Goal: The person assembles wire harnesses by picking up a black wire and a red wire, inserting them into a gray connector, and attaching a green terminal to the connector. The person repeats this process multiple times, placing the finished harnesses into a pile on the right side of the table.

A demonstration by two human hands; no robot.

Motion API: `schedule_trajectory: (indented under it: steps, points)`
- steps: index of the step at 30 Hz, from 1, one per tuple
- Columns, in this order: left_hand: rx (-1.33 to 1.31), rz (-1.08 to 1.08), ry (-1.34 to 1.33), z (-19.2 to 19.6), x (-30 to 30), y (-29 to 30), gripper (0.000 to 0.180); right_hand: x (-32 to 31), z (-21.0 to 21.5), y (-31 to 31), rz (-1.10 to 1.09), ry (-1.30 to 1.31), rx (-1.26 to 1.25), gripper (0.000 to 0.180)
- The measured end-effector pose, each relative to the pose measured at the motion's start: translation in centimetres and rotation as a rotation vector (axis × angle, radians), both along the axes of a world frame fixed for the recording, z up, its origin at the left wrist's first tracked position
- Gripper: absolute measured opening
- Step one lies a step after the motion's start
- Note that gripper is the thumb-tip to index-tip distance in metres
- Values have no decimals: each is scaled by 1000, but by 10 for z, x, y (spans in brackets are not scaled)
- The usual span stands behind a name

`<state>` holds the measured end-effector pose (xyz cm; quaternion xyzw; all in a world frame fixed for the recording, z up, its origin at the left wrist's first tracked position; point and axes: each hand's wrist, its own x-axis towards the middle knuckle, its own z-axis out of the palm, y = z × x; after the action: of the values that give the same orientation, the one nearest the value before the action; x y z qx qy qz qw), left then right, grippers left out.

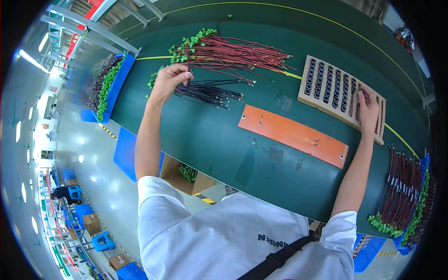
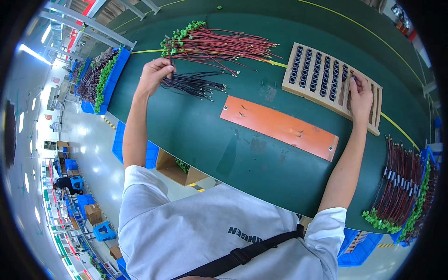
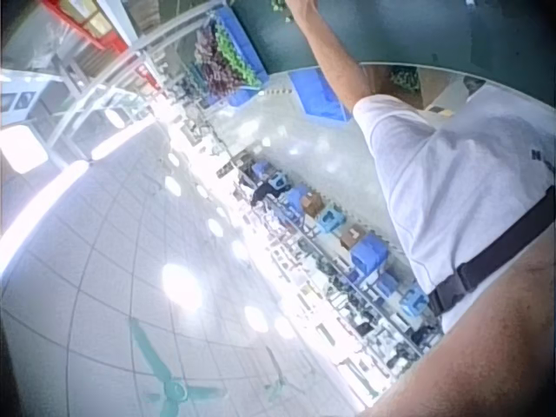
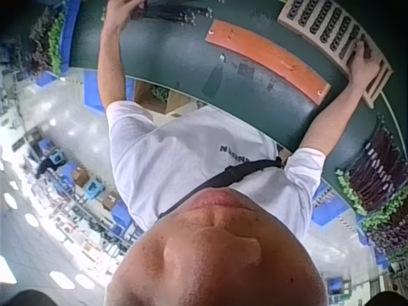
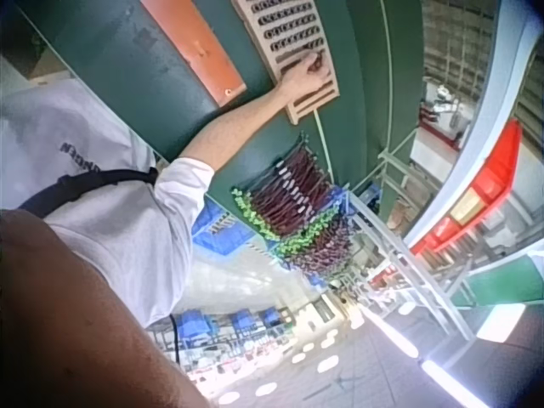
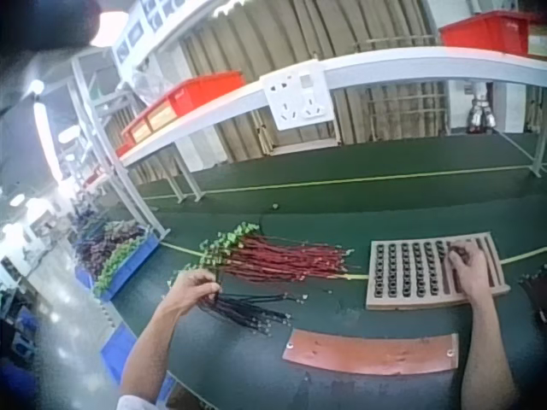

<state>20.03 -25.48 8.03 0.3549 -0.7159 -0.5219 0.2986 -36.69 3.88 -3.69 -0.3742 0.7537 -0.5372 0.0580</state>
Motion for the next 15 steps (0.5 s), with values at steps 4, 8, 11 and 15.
schedule_trajectory:
  steps: [4,8,11,15]
  points:
    - [-5,-34,-268,-8,-8,13,13,2,1,-1,7,-21,-3,34]
    - [28,-120,-229,-11,-6,15,12,0,1,0,10,-40,-18,34]
    - [27,-106,-244,-10,-3,14,15,0,0,0,10,-45,-34,34]
    - [-427,9,-351,7,8,16,15,-1,-2,-1,12,-40,-10,34]
